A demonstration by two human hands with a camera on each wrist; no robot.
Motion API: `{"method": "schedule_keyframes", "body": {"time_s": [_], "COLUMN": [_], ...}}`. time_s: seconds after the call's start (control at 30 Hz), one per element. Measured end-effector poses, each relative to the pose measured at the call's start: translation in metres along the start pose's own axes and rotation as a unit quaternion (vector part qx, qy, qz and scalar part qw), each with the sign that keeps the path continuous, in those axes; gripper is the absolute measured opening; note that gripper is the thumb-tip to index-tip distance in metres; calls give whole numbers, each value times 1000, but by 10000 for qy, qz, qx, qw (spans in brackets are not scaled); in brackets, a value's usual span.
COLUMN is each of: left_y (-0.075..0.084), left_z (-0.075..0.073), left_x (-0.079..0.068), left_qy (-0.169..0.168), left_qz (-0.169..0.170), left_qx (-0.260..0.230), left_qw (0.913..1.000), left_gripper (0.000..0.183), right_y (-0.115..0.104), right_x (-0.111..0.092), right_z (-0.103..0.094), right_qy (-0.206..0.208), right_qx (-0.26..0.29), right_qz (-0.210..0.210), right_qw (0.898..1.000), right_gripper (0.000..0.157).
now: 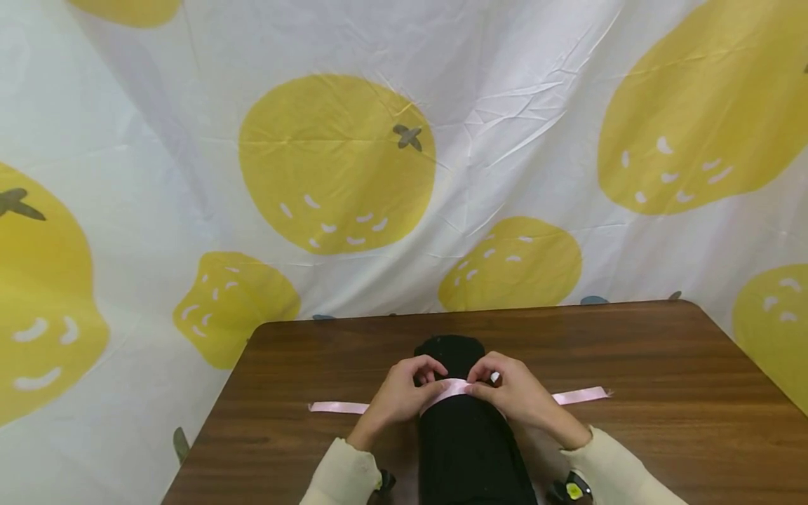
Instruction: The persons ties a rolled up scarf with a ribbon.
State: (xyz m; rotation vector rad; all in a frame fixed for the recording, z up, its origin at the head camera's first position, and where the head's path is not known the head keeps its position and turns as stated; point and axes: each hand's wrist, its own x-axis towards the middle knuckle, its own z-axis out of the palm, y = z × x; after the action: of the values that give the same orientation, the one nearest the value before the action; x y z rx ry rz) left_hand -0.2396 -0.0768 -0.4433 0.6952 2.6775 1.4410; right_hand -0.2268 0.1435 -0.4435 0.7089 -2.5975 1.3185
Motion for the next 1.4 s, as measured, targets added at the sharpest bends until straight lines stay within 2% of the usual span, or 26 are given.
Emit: {"method": "schedule_keyframes", "body": {"time_s": [0.23,0.6,0.77,0.93,1.13,1.4], "left_y": [2,1,3,4,2,-2], "left_z": [-2,-5,-6,-9,-13,-16], "left_x": [0,0,2,2,1,1], "left_qy": [-117,-400,-462,-458,-495,-584], "left_qz": [-51,233,138,-39,-5,-140], "left_qx": [59,72,30,145,204,-26], "left_qw": [9999,9989,9988,9988,9986,9982], "left_gripper": [6,4,5,9,11,18], "right_y": [0,-1,-1,3,2,-1], "right_x": [2,6,9,11,10,12], "right_z": [-2,-8,-7,-8,-12,-15], "right_qy": [-306,-831,-1014,-1146,-1363,-1518], "right_qx": [33,338,522,721,1031,849], "right_qz": [-41,-170,-224,-119,121,489], "right_qw": [9995,9958,9932,9907,9852,9835], "right_gripper": [11,13,9,7,7,19]}}
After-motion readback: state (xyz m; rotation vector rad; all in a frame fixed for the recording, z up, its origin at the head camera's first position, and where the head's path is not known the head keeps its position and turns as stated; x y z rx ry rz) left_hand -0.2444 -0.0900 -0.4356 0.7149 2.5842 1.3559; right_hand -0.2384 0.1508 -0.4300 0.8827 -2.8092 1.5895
